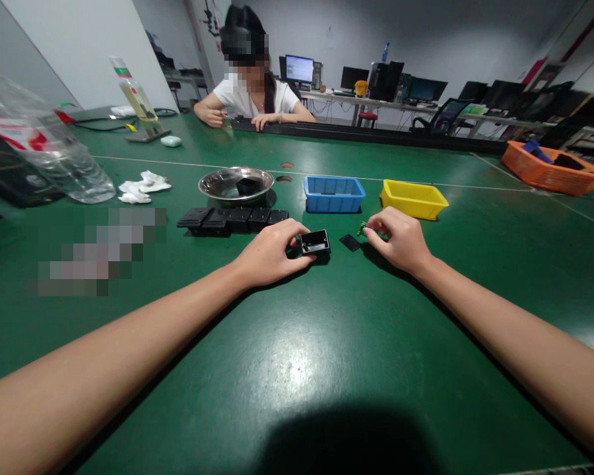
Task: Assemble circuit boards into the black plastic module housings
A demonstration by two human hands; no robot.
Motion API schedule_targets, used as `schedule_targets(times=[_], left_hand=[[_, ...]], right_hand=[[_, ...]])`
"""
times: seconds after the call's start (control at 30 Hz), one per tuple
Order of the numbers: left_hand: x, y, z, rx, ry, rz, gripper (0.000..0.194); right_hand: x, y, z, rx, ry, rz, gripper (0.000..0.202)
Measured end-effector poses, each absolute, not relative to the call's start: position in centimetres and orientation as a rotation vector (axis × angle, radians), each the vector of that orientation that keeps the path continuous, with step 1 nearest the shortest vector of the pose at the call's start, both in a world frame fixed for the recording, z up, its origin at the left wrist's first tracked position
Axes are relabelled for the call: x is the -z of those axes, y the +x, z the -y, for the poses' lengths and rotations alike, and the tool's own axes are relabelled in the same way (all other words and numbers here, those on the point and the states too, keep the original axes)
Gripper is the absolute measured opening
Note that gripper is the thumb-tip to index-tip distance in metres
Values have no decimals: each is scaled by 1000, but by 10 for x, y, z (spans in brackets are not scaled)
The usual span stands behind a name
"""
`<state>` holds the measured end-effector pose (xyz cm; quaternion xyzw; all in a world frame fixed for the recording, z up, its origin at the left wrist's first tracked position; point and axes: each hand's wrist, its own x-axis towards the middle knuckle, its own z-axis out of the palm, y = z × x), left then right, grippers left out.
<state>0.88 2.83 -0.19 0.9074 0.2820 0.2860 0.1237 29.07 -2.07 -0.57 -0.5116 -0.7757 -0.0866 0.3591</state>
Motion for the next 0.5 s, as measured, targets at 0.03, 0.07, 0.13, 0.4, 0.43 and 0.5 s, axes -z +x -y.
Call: schedule_targets(times=[0.03,0.07,0.13,0.4,0.43,0.5], left_hand=[[2,9,-28,-835,2644,-820,28],[2,9,-28,-838,2643,-818,28],[2,9,-28,-843,2643,-815,28],[2,8,-27,-845,2651,-804,27],[2,8,-27,-845,2652,-804,26],[2,8,-27,-846,2653,-801,26]], right_hand=[[6,286,24,223,-1286,2072,14],[6,280,27,213,-1277,2138,14],[7,269,33,205,-1344,2220,15],[6,263,31,170,-1630,2285,14],[5,264,30,179,-1634,2285,14],[5,266,29,214,-1654,2277,12]])
